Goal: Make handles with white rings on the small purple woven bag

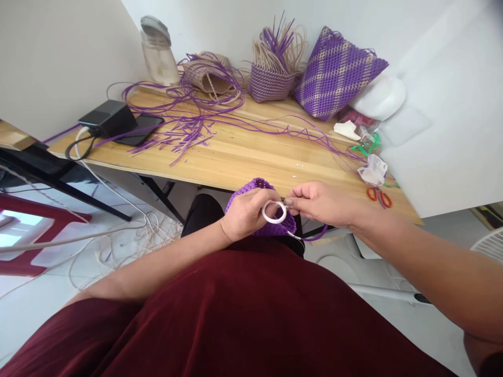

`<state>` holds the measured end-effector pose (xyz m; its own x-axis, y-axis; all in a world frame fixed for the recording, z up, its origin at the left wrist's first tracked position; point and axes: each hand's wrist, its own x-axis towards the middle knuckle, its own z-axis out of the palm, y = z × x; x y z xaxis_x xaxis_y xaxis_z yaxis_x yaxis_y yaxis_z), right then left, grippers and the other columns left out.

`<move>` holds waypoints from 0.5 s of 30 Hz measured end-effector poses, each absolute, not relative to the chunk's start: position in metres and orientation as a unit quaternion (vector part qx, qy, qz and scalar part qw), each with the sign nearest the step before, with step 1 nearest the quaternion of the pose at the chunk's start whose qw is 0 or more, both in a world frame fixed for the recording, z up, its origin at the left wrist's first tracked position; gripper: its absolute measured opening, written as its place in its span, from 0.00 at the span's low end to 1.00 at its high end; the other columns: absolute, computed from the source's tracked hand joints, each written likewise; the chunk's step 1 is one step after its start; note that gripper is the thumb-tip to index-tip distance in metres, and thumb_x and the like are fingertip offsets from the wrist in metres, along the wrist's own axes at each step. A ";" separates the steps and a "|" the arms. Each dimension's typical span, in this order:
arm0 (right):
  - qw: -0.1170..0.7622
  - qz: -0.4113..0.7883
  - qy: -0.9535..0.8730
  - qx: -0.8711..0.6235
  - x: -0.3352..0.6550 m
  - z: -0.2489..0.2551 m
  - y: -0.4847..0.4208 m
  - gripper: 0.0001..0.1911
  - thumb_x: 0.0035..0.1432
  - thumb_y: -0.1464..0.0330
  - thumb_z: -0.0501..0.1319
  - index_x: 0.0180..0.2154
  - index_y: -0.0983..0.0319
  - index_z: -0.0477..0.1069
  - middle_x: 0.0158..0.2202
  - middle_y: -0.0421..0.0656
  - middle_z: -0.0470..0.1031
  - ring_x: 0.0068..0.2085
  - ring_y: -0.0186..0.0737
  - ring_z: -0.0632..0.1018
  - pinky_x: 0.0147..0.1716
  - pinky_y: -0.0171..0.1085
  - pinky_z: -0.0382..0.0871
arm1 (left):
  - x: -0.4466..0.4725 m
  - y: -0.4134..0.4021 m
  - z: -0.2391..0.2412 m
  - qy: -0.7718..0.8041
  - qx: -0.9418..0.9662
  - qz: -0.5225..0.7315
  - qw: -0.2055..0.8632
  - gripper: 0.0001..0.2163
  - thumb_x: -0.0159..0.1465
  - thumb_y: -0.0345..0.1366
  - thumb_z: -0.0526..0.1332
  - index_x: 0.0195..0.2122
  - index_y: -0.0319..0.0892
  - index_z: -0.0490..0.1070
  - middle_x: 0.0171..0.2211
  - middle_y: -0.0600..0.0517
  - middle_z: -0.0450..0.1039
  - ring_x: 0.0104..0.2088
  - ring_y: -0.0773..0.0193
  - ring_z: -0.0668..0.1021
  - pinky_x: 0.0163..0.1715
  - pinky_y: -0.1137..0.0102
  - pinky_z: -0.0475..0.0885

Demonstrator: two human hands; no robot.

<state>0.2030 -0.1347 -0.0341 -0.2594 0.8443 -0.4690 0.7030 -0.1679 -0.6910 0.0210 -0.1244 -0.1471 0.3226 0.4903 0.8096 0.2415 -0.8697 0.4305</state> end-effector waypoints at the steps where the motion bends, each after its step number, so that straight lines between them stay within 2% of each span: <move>1: 0.083 0.472 -0.634 -0.607 0.204 -0.036 -0.135 0.13 0.59 0.63 0.63 0.26 0.64 0.68 0.20 0.35 0.65 0.19 0.24 0.59 0.18 0.27 0.50 | 0.021 -0.125 -0.146 0.231 0.803 0.533 0.135 0.04 0.68 0.36 0.58 0.41 0.42 0.68 0.33 0.50 0.77 0.32 0.67 0.78 0.33 0.72 0.73; 4: 0.091 0.502 -0.597 -0.619 0.208 -0.042 -0.136 0.14 0.62 0.65 0.62 0.26 0.64 0.67 0.19 0.35 0.64 0.18 0.23 0.58 0.16 0.27 0.48 | 0.021 -0.126 -0.142 0.226 0.824 0.489 0.176 0.04 0.68 0.32 0.56 0.42 0.42 0.68 0.36 0.50 0.78 0.35 0.66 0.79 0.36 0.71 0.74; 7: 0.107 0.560 -0.545 -0.615 0.211 -0.049 -0.136 0.14 0.62 0.67 0.62 0.26 0.64 0.65 0.20 0.36 0.64 0.16 0.22 0.56 0.15 0.27 0.45 | 0.021 -0.128 -0.139 0.223 0.842 0.447 0.204 0.11 0.64 0.30 0.57 0.49 0.43 0.66 0.40 0.49 0.77 0.37 0.64 0.79 0.38 0.69 0.75; 12: 0.125 0.623 -0.503 -0.586 0.212 -0.055 -0.136 0.13 0.60 0.67 0.64 0.27 0.65 0.65 0.21 0.35 0.65 0.15 0.21 0.55 0.14 0.26 0.44 | 0.022 -0.128 -0.141 0.228 0.861 0.421 0.172 0.18 0.62 0.40 0.64 0.51 0.43 0.63 0.42 0.47 0.76 0.39 0.61 0.79 0.38 0.67 0.75; 15: 0.136 0.639 -0.500 -0.569 0.213 -0.057 -0.137 0.15 0.58 0.64 0.66 0.26 0.64 0.65 0.20 0.34 0.65 0.15 0.21 0.55 0.14 0.26 0.44 | 0.023 -0.128 -0.143 0.221 0.862 0.432 0.143 0.19 0.63 0.44 0.62 0.52 0.44 0.62 0.45 0.45 0.74 0.45 0.57 0.78 0.39 0.66 0.76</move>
